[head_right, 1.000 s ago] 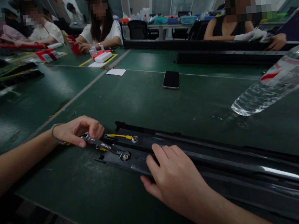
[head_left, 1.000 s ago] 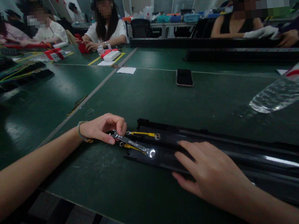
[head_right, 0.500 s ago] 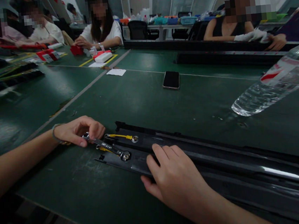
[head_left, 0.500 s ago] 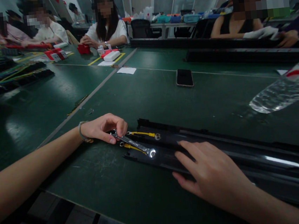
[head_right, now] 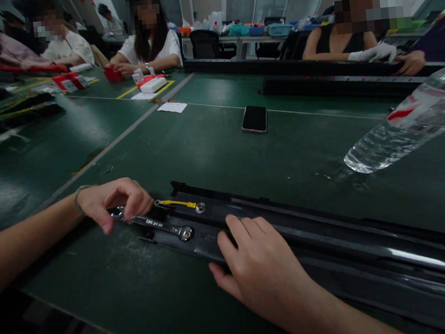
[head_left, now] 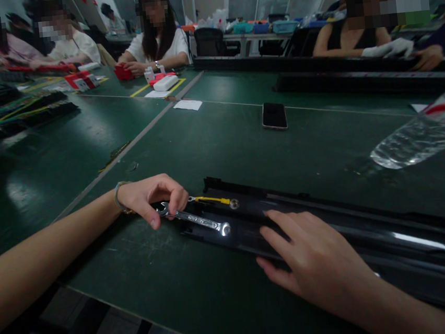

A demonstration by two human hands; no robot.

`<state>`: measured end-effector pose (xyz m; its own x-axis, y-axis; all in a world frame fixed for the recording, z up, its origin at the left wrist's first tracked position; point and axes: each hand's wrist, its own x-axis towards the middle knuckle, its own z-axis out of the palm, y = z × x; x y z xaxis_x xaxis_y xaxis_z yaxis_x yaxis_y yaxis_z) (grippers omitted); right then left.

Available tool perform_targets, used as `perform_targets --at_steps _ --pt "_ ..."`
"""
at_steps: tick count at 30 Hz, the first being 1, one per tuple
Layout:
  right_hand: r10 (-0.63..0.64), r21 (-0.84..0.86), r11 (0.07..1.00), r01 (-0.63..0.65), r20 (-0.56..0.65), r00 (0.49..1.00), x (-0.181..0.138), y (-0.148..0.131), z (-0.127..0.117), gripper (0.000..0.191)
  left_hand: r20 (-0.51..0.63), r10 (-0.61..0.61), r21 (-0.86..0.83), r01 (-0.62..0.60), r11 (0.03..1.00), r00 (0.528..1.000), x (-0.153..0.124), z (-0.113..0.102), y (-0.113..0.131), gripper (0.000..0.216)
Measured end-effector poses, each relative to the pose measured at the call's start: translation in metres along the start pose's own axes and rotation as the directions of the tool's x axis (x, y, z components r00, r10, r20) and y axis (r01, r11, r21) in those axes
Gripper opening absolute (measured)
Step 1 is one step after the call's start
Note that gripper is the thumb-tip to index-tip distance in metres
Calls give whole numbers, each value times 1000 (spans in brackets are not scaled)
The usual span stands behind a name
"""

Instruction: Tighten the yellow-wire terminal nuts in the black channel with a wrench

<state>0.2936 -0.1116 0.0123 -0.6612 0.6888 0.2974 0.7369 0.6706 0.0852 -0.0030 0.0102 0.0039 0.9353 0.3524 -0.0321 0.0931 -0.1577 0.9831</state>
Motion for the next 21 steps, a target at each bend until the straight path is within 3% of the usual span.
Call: perform_targets --at_steps 12,21 --pt "-1 1 1000 1 -2 1000 1 0 -3 23 -15 8 11 -7 1000 1000 0 -2 -1 23" --pt "0 -4 1000 0 -6 1000 0 0 0 24 -54 12 -118 -18 993 998 2 3 2 19"
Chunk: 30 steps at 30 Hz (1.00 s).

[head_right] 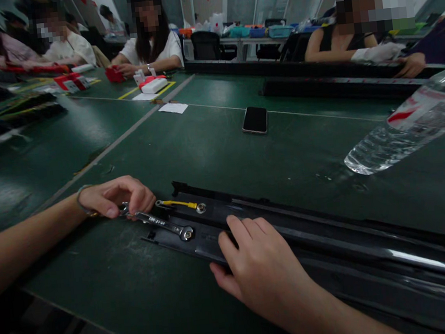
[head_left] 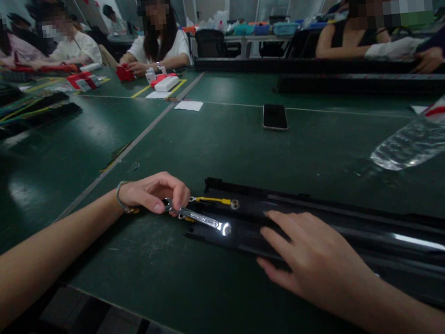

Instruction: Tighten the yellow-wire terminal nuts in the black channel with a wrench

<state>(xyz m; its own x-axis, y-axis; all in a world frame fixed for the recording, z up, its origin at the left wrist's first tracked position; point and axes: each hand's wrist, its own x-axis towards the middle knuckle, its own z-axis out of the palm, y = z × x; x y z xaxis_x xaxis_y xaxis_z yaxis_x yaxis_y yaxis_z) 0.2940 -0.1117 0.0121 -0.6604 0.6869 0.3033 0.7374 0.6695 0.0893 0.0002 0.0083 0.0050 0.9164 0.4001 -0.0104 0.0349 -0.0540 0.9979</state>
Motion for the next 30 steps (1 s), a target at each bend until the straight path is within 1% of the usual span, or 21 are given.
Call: perform_targets --at_steps 6,19,25,30 --pt "0 -1 1000 0 -4 1000 1 0 -1 24 -47 15 -64 -18 998 999 2 3 1 18" --pt "-1 -2 1000 1 1 1000 1 0 -1 25 15 36 -78 -35 996 999 0 0 -2 15" --pt "0 -5 1000 0 0 1000 0 0 -1 24 -13 12 -75 -13 997 1000 -1 -1 -3 19" --pt "0 -3 1000 0 -7 1000 0 0 -2 23 14 29 -84 -28 996 999 -1 -2 -4 18"
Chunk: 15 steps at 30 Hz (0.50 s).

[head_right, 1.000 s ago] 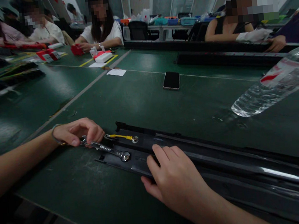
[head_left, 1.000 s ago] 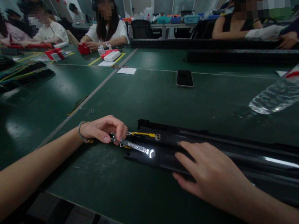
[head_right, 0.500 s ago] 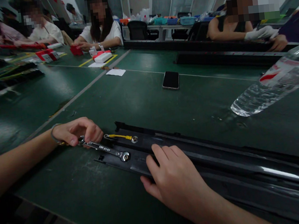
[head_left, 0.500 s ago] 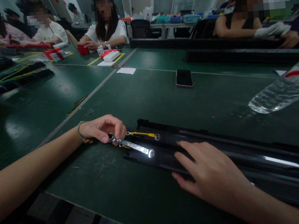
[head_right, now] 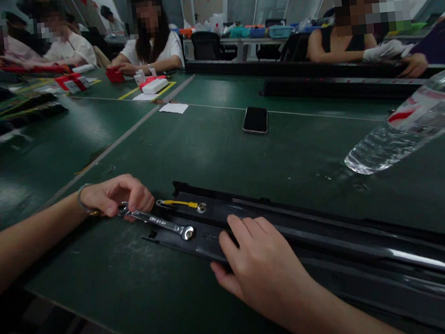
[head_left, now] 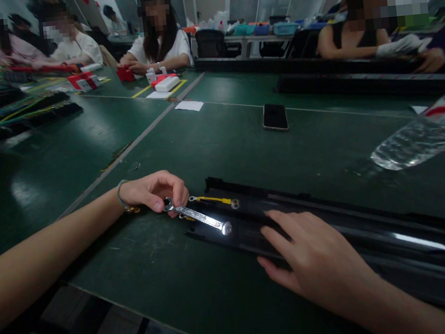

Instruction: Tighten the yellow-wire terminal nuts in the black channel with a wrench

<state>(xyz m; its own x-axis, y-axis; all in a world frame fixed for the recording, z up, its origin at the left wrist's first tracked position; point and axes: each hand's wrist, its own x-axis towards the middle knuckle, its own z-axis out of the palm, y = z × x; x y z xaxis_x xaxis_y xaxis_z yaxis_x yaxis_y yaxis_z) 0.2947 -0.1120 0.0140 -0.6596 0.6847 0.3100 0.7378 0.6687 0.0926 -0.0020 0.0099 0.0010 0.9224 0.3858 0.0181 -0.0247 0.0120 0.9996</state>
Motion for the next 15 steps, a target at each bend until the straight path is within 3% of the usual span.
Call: perform_targets --at_steps 6,15 --pt "1 2 1000 -1 3 1000 1 -1 0 24 53 21 -25 -19 999 998 0 0 0 15" --pt "-5 -3 1000 5 17 1000 0 0 1 25 6 -13 -13 13 1000 1000 1 1 1 17"
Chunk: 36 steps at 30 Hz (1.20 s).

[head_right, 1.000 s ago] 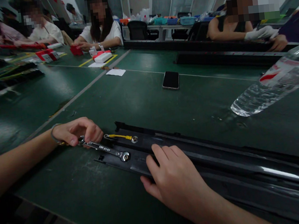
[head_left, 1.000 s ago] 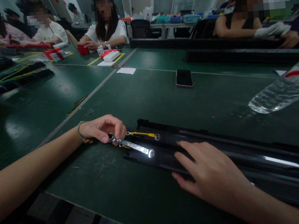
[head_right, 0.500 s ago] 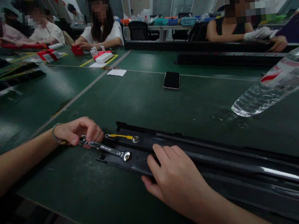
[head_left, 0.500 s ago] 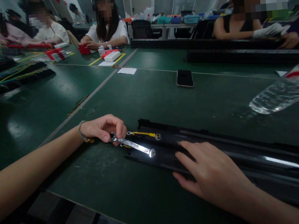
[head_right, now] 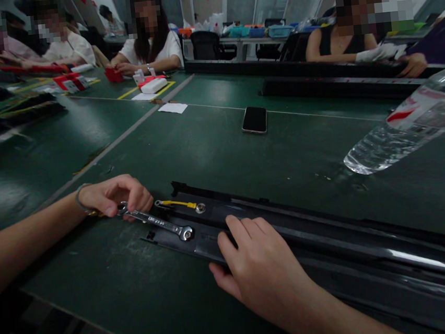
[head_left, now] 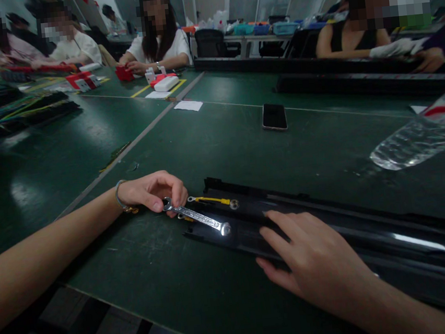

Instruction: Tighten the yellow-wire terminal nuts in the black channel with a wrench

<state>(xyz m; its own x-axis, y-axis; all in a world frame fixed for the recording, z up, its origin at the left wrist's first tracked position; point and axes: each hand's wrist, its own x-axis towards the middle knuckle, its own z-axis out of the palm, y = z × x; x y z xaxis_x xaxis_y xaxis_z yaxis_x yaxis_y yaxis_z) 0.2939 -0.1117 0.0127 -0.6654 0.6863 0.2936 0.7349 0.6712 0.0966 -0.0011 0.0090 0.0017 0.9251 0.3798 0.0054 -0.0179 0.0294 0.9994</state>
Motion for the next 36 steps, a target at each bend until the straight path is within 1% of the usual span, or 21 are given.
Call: perform_targets --at_steps 3,9,15,21,23,29,36 --pt "0 3 1000 0 0 1000 0 0 0 25 -10 -17 12 17 1000 1000 0 1 1 18" --pt "6 11 1000 -6 -3 1000 0 0 0 24 30 -56 33 55 998 998 -1 1 5 19" --pt "12 8 1000 -13 11 1000 0 -1 -1 24 38 -79 80 76 994 996 -1 1 7 19" --pt "11 7 1000 -11 2 1000 0 -1 -1 23 27 -132 239 122 963 991 0 2 8 17" --pt "10 6 1000 -10 3 1000 0 -1 -1 23 16 -137 264 128 956 990 0 2 9 18" --pt "3 4 1000 -3 -7 1000 0 0 0 23 14 -107 239 101 966 994 1 0 7 19" --pt "4 7 1000 -4 -10 1000 1 0 -1 23 -40 -53 170 59 984 998 0 -5 -2 24"
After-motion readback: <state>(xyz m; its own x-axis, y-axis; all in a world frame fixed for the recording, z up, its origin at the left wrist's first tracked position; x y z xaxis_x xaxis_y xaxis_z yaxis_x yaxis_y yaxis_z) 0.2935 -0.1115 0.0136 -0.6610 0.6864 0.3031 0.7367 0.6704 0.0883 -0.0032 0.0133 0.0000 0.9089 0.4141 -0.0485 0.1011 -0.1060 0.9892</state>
